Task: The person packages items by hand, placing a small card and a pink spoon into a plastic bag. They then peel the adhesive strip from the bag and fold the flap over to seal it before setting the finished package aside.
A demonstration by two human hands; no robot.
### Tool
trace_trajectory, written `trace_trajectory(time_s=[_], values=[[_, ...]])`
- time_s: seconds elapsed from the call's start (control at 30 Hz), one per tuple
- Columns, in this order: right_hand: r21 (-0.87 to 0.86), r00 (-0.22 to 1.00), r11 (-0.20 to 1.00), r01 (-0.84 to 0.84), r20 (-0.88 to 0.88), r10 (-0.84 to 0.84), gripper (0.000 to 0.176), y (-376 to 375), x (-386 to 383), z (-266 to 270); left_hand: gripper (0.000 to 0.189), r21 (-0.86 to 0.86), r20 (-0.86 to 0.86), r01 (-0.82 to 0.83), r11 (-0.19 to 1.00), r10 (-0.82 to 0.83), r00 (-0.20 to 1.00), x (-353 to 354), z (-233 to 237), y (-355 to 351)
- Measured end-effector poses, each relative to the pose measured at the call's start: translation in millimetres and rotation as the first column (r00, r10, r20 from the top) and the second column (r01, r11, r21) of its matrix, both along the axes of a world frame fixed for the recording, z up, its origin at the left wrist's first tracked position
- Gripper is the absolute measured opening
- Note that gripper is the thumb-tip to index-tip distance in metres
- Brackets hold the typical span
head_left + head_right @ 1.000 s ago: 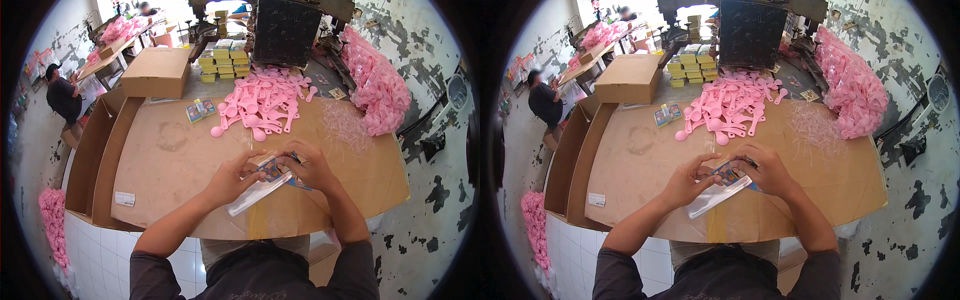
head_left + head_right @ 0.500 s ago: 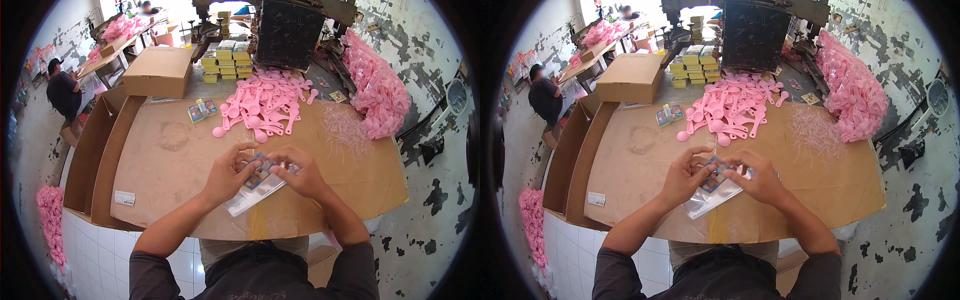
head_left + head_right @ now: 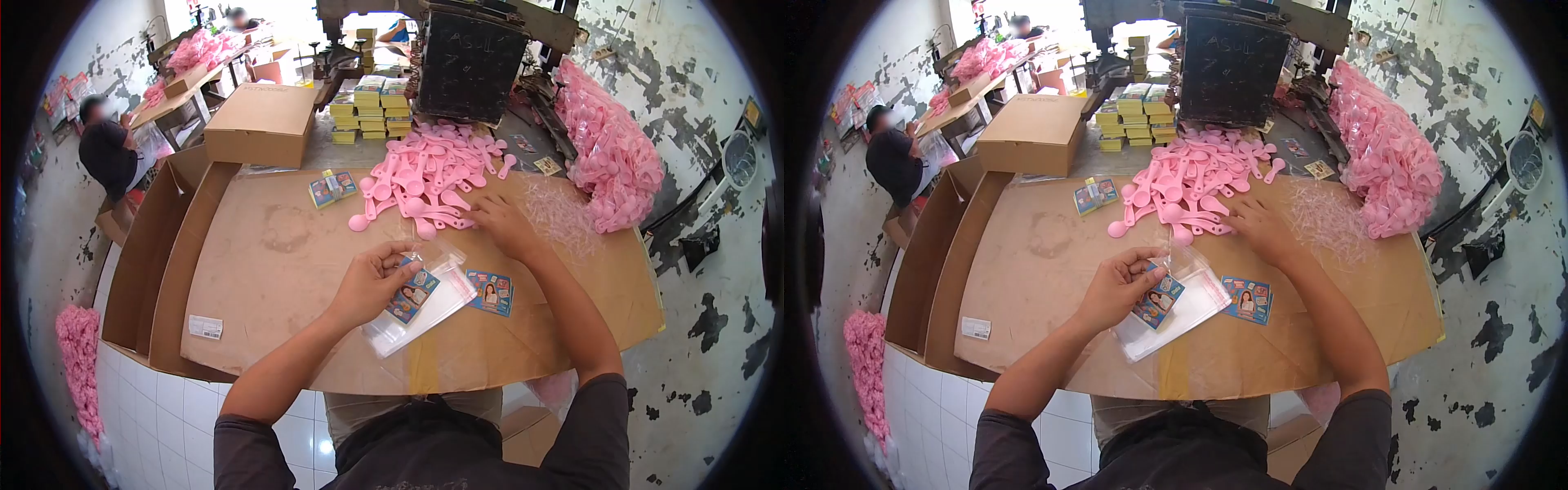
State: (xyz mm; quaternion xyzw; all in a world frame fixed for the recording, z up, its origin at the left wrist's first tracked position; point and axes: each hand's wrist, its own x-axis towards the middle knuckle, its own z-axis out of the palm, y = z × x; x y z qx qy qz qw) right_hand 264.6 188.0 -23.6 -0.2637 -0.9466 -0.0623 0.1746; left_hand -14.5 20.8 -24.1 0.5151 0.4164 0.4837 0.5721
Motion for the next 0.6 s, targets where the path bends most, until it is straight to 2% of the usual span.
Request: trace_trajectory(time_s=[0.03,0.13,0.2,0.23,0.33,0.43,0.53,0.6], values=[[-0.027,1.000,1.000,0.001,-0.014,-0.001,0.033,-8,-2,8,0.036,0.001,0.018,-0.007,1.000,0.007,1.000,0,-3,0],[-0.363,0.927,0.932,0.019,-0.343,-0.152,0.033,-40,-19,34,0.036,0.026,0.094,-0.035,0.999,0.033,0.995,4,-2,-2],[-0.626,0.740,0.721,-0.297,-0.628,-0.241,0.033,-59,-31,39,0.036,0.017,0.012,-0.020,1.000,0.020,1.000,5,4,-5],[-0.668,0.611,0.575,-0.472,-0.718,-0.333,0.033,-67,-36,42,0.036,0.012,-0.031,-0.010,1.000,0.010,0.999,6,5,-7],[-0.593,0.473,0.588,-0.550,-0.802,-0.366,0.040,-87,-49,62,0.035,0.055,-0.047,-0.003,0.998,0.005,0.999,11,1,-9],[-0.626,0.530,0.572,-0.530,-0.771,-0.352,0.045,-91,-52,58,0.031,0.060,-0.014,-0.004,0.998,0.005,1.000,12,-5,-7],[-0.614,0.561,0.581,-0.535,-0.772,-0.299,0.047,-95,-56,41,0.029,-0.013,-0.062,0.040,0.999,-0.040,0.997,10,2,-9],[-0.571,0.491,0.606,-0.554,-0.812,-0.316,0.046,-101,-60,35,0.029,-0.049,-0.052,0.041,0.998,-0.044,0.998,10,10,-10]])
